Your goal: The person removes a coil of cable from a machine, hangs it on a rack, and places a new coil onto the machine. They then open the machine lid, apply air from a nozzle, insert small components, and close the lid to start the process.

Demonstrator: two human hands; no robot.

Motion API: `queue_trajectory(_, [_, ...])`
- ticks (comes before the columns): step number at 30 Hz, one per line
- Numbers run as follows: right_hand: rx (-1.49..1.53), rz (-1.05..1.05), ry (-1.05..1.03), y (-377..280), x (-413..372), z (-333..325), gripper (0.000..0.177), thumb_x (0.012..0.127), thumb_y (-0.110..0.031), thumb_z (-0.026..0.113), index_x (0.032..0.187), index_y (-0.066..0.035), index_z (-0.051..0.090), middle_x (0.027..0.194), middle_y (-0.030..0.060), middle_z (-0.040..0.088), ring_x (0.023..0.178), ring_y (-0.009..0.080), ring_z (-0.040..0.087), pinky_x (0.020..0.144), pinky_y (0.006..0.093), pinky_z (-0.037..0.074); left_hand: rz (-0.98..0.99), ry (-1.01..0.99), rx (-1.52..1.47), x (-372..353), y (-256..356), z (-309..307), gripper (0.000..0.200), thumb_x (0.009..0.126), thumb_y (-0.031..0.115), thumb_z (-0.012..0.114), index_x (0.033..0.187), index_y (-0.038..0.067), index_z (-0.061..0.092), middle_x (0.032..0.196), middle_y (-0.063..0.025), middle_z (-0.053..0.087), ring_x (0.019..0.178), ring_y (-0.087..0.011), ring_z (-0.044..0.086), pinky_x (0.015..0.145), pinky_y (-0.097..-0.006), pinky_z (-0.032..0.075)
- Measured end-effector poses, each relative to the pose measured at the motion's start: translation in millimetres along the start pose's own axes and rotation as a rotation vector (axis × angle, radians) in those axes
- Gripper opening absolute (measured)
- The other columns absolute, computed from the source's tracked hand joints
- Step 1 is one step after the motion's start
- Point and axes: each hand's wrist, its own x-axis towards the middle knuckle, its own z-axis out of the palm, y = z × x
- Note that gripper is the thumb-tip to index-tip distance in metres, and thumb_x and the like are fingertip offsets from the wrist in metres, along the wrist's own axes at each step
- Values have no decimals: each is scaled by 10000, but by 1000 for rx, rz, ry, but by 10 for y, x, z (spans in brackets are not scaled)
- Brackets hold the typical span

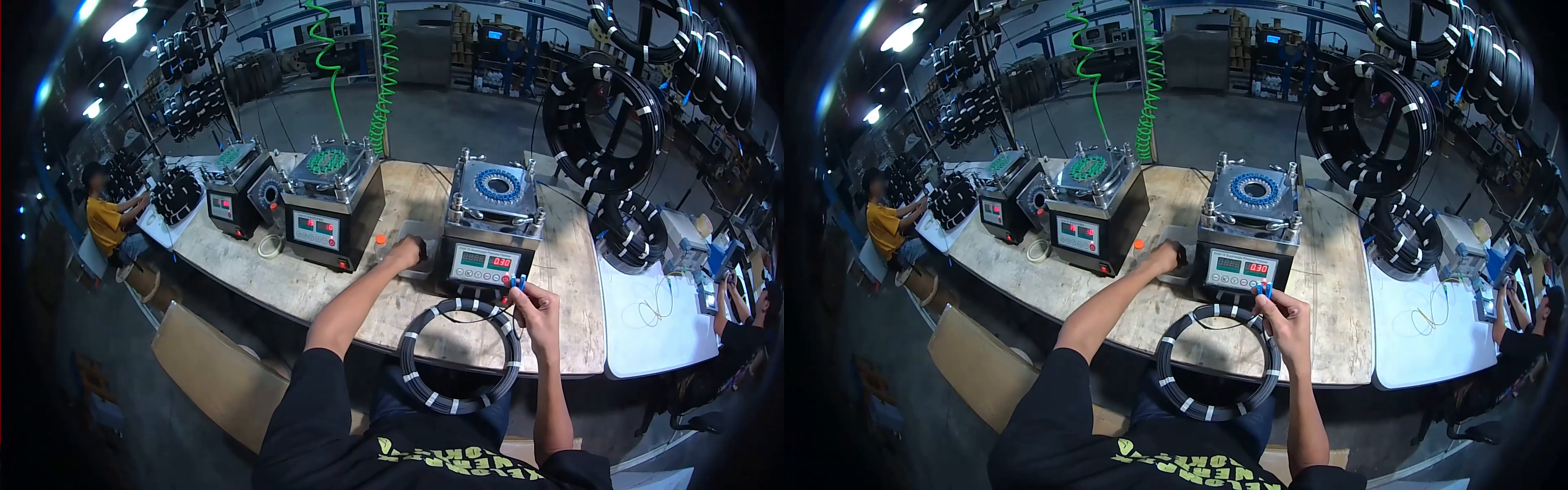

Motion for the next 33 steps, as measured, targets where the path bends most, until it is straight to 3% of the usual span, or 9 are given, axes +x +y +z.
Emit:
queue_trajectory(2, [1,1,-10,29,20,-4,210,999,-136,670,1096,37,738,742,-1,653,535,-3,411,474,196,293,7,173,1,-279,178,-138,244,855,97,657,1063,-20,711,1122,-279,698,1089,-439,666,890,-495,559])
queue_trajectory(5, [-8,1,-22,9,31,48,216,1002,-140,665,1101,36,740,740,-3,652,537,-1,417,479,195,303,74,212,-13,-95,-23,-14,230,826,33,657,1023,-76,705,1041,-309,702,996,-414,709,817,-457,580])
queue_trajectory(8, [-13,15,-25,30,42,71,220,1003,-147,665,1096,36,742,735,-5,649,539,2,421,482,197,312,44,56,-227,-292,199,-276,240,810,-10,663,1020,-126,679,925,-281,720,860,-312,755,735,-388,590])
queue_trajectory(11, [-2,11,-25,-8,32,83,222,1002,-149,667,1096,37,743,728,-5,647,534,3,423,475,197,309,120,105,-618,-223,65,-159,120,843,-5,695,926,-90,711,825,-164,741,764,-202,741,657,-318,579])
queue_trajectory(15, [-7,14,-19,-13,37,71,221,1007,-139,661,1116,39,732,736,0,649,518,0,424,456,188,272,156,165,-1027,-679,450,-390,191,953,93,730,1072,-56,720,913,-94,733,807,-127,693,754,-254,554])
queue_trajectory(18, [-58,58,-26,-56,54,112,213,994,-152,678,1090,24,752,727,-14,650,566,1,459,487,190,310,264,199,-1201,-1009,813,-475,193,955,75,719,1097,-55,725,927,-87,729,835,-119,678,785,-248,546])
queue_trajectory(22, [-121,-33,-72,-17,78,165,208,996,-148,680,1062,40,740,761,-27,635,672,16,500,564,207,381,400,182,-1260,-1391,1451,-674,185,960,47,704,1123,-38,730,1004,-69,720,897,-111,661,818,-249,540])
queue_trajectory(26, [-68,-83,-57,-30,36,247,200,984,-138,700,1072,35,745,759,-41,636,655,-2,475,556,201,348,582,237,-1159,-1648,1912,-753,180,978,34,674,1132,-32,739,1109,-72,708,963,-128,688,913,-263,554])
queue_trajectory(33, [-62,-112,-61,-18,7,231,203,982,-107,698,1088,62,729,818,-26,670,746,18,525,635,209,415,484,245,-1157,-1802,2117,-614,148,947,1,702,1084,-30,750,1065,-84,747,991,-129,704,902,-258,570])
